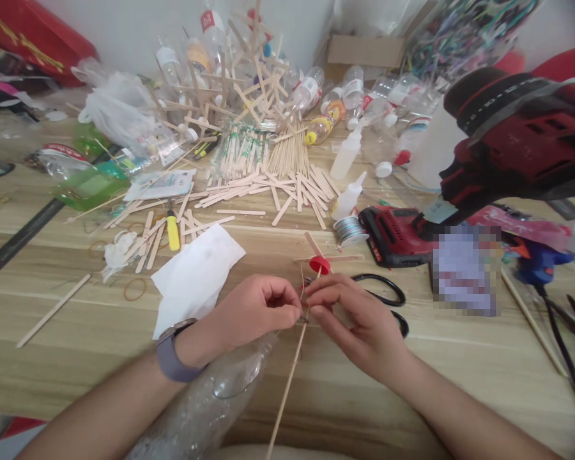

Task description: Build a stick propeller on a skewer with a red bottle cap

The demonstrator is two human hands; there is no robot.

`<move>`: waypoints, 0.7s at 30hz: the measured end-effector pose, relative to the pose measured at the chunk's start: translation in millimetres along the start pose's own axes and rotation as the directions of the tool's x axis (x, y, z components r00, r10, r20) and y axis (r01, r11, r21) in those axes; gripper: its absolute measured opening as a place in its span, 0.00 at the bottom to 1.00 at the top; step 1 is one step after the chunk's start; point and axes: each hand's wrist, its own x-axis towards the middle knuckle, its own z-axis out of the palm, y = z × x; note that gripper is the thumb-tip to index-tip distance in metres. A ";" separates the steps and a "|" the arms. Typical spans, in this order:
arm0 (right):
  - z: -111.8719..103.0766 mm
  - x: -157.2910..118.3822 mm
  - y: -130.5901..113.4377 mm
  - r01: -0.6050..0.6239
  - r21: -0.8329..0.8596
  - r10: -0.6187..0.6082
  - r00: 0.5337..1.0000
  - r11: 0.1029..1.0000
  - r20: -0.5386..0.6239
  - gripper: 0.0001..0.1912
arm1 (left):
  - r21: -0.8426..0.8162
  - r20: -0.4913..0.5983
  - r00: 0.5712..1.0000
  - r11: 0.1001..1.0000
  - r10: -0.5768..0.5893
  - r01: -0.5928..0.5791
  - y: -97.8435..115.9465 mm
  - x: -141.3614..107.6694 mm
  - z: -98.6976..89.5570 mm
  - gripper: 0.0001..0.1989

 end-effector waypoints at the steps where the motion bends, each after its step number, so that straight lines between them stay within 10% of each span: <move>1: -0.2 0.8 0.5 -0.024 0.007 0.024 1.000 1.000 0.013 0.06 | 0.037 -0.013 1.000 0.999 0.012 -0.011 0.6 -0.5 0.3 0.02; 11: 0.9 2.0 2.7 -0.044 0.030 0.043 0.999 0.999 0.033 0.06 | 0.565 -0.099 0.863 0.742 0.495 -0.361 -3.0 -4.3 3.6 0.05; 21: 1.2 2.8 3.7 -0.089 0.073 0.088 0.996 0.993 0.024 0.06 | 0.677 -0.067 0.788 0.608 0.612 -0.415 -11.9 -5.2 7.9 0.06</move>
